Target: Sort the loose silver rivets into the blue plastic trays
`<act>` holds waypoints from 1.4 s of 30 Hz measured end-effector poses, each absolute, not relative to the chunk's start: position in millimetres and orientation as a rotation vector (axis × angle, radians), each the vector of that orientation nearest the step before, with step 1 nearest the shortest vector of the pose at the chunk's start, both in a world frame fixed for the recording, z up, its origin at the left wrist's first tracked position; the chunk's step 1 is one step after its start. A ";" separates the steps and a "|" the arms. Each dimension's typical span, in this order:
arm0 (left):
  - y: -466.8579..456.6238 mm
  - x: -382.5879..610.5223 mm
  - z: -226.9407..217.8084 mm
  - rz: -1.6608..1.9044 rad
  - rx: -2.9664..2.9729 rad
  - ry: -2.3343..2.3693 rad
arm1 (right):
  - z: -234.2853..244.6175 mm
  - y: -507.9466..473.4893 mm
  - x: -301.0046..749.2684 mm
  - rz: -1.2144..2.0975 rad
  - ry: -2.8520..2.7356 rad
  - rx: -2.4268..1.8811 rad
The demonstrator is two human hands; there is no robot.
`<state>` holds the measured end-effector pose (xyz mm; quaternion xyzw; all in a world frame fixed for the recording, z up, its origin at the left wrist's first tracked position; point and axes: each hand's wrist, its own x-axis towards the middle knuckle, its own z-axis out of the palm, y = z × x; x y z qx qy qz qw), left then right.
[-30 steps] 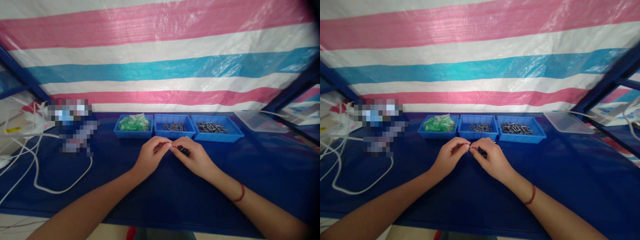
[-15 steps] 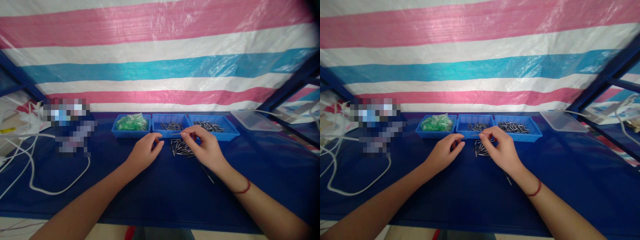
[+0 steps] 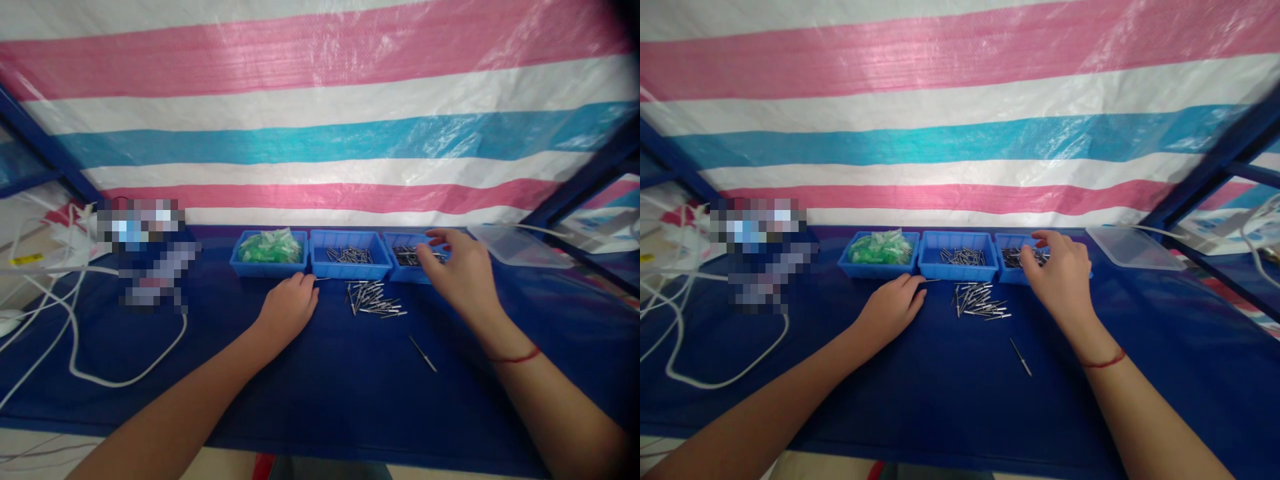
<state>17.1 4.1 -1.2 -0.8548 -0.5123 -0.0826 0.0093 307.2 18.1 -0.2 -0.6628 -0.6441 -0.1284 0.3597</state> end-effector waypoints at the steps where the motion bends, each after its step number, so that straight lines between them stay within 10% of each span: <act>1: 4.3 16.8 -1.0 -0.262 -2.675 -1.605 | 1.5 15.4 300.3 -0.342 -1.662 -1.668; 23: -12.7 35.2 -10.4 -1.534 -3.209 -1.771 | 4.3 -30.7 204.3 0.416 -1.751 -1.235; 42: -12.1 36.3 -10.3 -1.684 -3.106 -1.803 | 8.8 -33.9 211.8 0.403 -1.973 -1.141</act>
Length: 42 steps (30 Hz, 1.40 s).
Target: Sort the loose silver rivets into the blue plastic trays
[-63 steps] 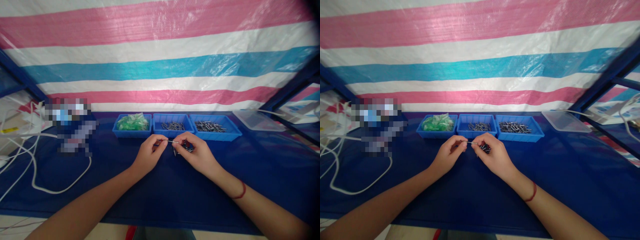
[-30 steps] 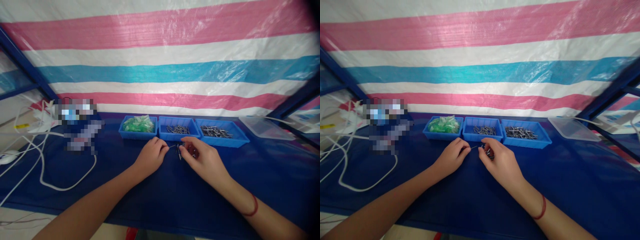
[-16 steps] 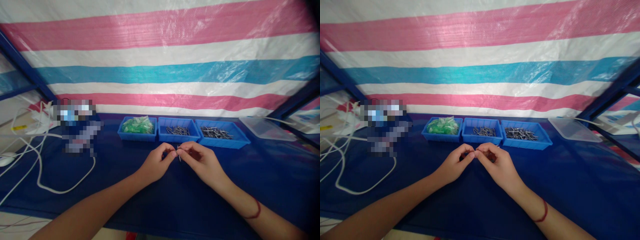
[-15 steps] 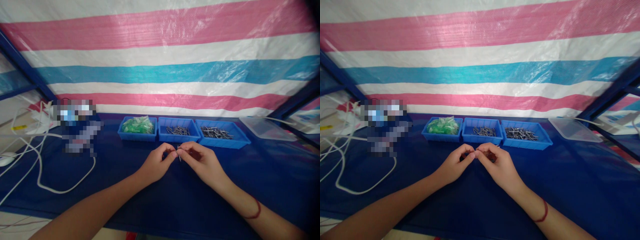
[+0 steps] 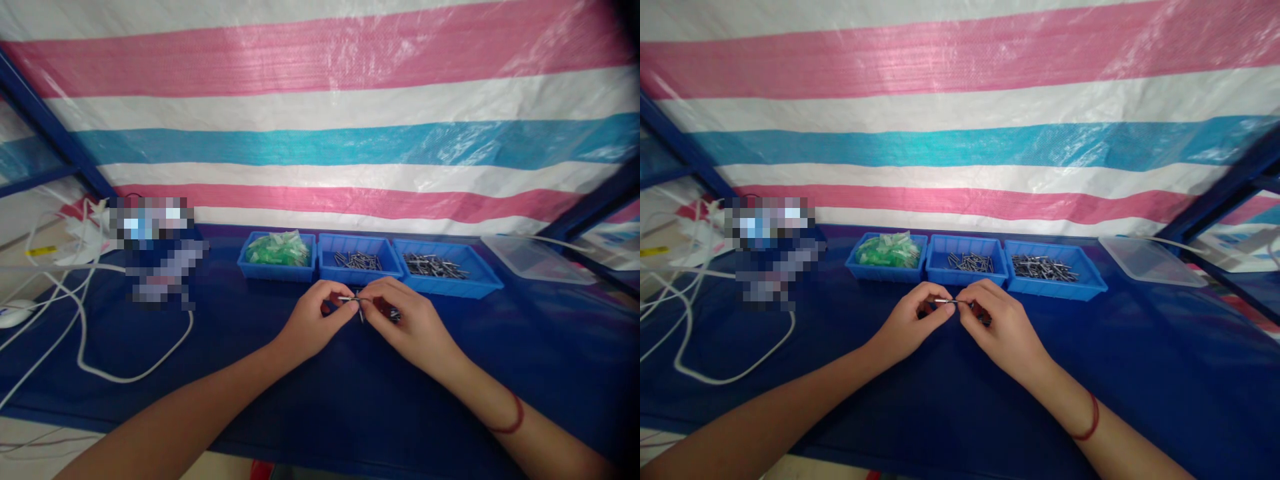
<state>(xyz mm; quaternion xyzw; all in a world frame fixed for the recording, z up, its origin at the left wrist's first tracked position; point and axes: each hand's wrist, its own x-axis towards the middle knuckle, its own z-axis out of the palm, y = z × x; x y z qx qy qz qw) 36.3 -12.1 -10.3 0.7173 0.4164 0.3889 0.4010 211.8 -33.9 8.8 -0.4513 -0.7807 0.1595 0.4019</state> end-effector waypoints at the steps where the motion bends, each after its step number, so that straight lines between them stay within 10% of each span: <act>1: -12.5 36.3 -10.6 0.987 1.828 1.050 | 9.9 -32.4 214.1 0.379 -1.983 -1.140; 15: -8.5 47.2 -7.2 0.653 2.729 0.732 | -1.5 22.3 322.6 -0.401 -1.718 -1.662; 42: -0.4 42.4 -11.4 0.518 2.986 1.039 | 5.1 -19.7 230.5 0.119 -2.221 -1.095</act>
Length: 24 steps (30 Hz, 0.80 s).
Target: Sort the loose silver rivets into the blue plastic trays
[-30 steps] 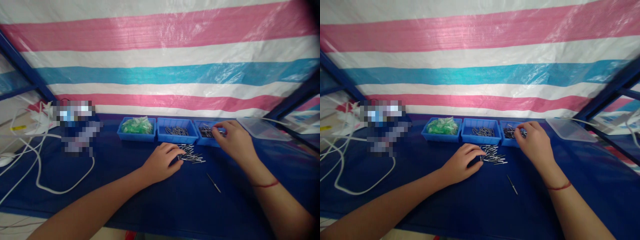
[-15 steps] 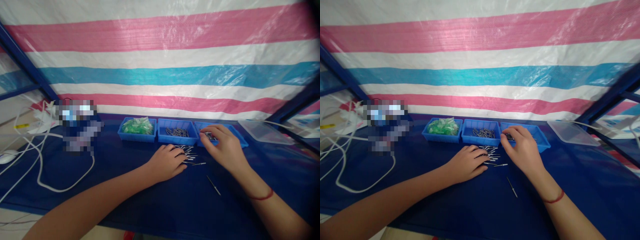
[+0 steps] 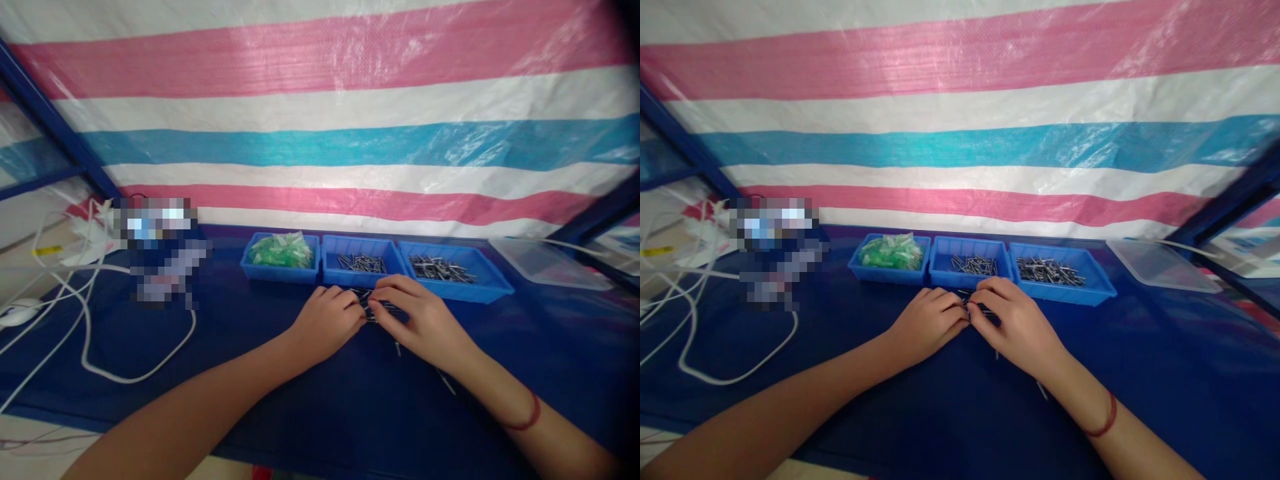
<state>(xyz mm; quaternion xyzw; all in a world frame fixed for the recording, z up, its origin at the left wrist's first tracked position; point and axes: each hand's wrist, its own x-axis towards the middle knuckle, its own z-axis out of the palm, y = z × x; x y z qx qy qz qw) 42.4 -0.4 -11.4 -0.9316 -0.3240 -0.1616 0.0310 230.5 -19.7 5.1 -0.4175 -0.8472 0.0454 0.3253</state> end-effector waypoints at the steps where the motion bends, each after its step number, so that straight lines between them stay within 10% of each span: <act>1: -0.1 42.1 -11.7 -0.501 -2.863 -1.008 | 4.1 -19.9 229.8 0.144 -2.257 -1.095; 24: -0.7 37.6 -11.6 -0.514 -2.883 -1.119 | -10.5 -15.6 228.8 0.279 -2.469 -1.213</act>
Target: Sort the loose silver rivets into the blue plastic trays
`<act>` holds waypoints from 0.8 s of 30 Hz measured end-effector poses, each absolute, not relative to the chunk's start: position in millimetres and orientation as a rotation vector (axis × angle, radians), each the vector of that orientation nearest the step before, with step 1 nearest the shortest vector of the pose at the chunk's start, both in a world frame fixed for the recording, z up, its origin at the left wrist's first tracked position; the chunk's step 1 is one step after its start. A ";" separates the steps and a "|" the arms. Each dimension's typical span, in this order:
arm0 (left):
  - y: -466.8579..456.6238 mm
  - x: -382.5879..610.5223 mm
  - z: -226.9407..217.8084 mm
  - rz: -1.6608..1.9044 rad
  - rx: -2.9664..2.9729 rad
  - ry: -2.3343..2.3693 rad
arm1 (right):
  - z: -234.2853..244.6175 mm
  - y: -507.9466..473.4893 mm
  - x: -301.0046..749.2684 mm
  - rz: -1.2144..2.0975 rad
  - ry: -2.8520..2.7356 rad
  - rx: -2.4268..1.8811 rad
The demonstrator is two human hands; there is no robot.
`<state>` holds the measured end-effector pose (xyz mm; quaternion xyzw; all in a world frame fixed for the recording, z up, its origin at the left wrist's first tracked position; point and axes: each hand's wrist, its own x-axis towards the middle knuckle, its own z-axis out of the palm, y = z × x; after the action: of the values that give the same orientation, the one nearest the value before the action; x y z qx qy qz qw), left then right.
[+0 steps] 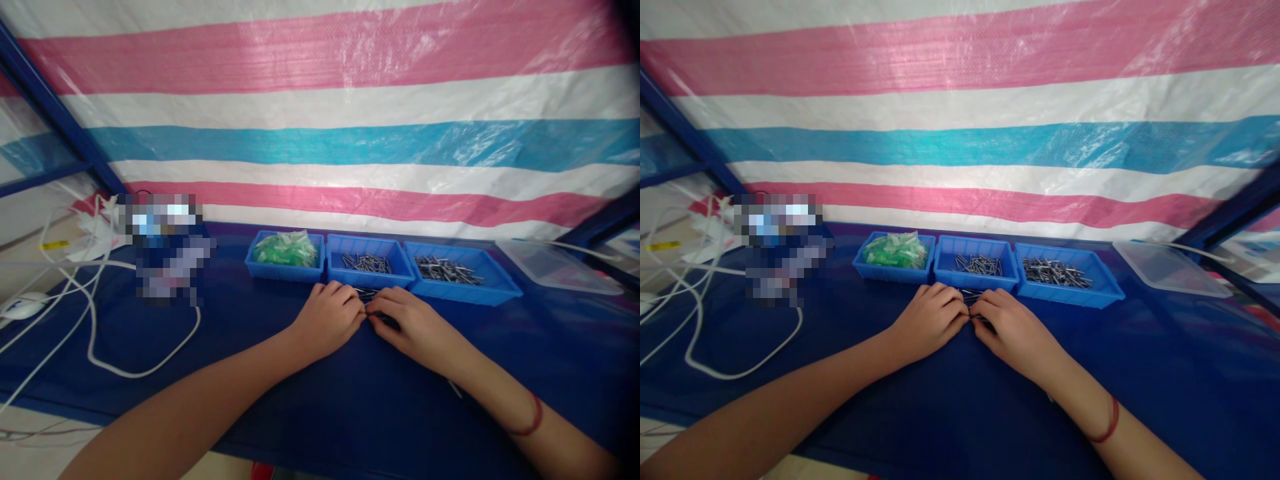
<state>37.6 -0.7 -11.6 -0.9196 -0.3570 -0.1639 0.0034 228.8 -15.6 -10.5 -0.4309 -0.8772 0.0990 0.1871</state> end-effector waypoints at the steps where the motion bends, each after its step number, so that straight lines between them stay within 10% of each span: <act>1: -0.9 37.6 -11.3 -0.524 -2.889 -1.131 | -10.9 -15.7 228.8 0.275 -2.464 -1.217; 24: -0.9 39.4 -7.5 -1.659 -3.045 -1.460 | -9.8 -22.7 218.0 1.004 -1.717 -1.129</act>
<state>39.4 -0.9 -7.5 -0.7706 -0.3695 -0.4200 -0.3053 218.0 -22.7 -9.8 -0.4491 -0.6834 0.3994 0.4145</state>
